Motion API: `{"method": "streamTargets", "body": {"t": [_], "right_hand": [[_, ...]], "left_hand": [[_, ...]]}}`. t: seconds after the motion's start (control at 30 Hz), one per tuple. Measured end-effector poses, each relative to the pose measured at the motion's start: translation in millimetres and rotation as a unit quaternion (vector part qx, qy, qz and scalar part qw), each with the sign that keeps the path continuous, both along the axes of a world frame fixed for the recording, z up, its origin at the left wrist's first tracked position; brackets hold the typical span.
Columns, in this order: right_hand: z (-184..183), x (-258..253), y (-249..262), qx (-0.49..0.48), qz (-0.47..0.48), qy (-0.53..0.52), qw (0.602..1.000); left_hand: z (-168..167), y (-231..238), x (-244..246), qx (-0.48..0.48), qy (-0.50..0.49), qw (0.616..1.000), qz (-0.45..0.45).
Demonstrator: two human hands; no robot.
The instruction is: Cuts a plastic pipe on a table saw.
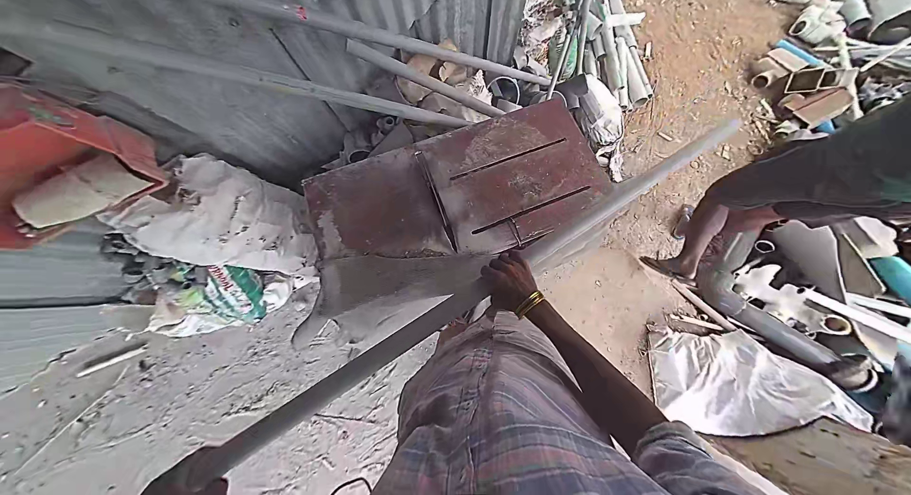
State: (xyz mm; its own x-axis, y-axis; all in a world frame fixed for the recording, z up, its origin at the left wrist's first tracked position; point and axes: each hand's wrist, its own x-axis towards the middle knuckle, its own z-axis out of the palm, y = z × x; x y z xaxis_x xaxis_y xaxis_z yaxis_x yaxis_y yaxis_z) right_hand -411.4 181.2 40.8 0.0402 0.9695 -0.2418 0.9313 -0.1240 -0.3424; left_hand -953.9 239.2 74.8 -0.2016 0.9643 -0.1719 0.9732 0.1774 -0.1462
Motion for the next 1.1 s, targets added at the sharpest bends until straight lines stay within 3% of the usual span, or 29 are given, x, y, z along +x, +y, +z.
{"method": "streamTargets", "body": {"t": [0.13, 0.37, 0.63, 0.8, 0.97, 1.1], "right_hand": [[-28, 58, -30, 0.008, -0.110, -0.052, 0.992], [-35, 149, -49, 0.011, -0.262, -0.110, 0.959], [-52, 181, -42, -0.098, -0.289, -0.122, 0.944], [-72, 169, -28, -0.121, -0.226, -0.099, 0.961], [-81, 74, -7, -0.138, 0.019, -0.031, 0.990], [-87, 17, 17, -0.257, 0.171, 0.003, 0.951]], "left_hand": [[-42, 27, 67, 0.016, -0.142, 0.989, -0.049], [-71, 104, 194, -0.147, -0.173, 0.963, -0.143], [-99, 109, 234, -0.189, -0.160, 0.954, -0.169], [-112, 93, 237, -0.213, -0.229, 0.939, -0.146], [-116, 49, 293, -0.259, -0.227, 0.924, -0.164], [-112, 15, 330, -0.302, -0.214, 0.905, -0.210]]}}
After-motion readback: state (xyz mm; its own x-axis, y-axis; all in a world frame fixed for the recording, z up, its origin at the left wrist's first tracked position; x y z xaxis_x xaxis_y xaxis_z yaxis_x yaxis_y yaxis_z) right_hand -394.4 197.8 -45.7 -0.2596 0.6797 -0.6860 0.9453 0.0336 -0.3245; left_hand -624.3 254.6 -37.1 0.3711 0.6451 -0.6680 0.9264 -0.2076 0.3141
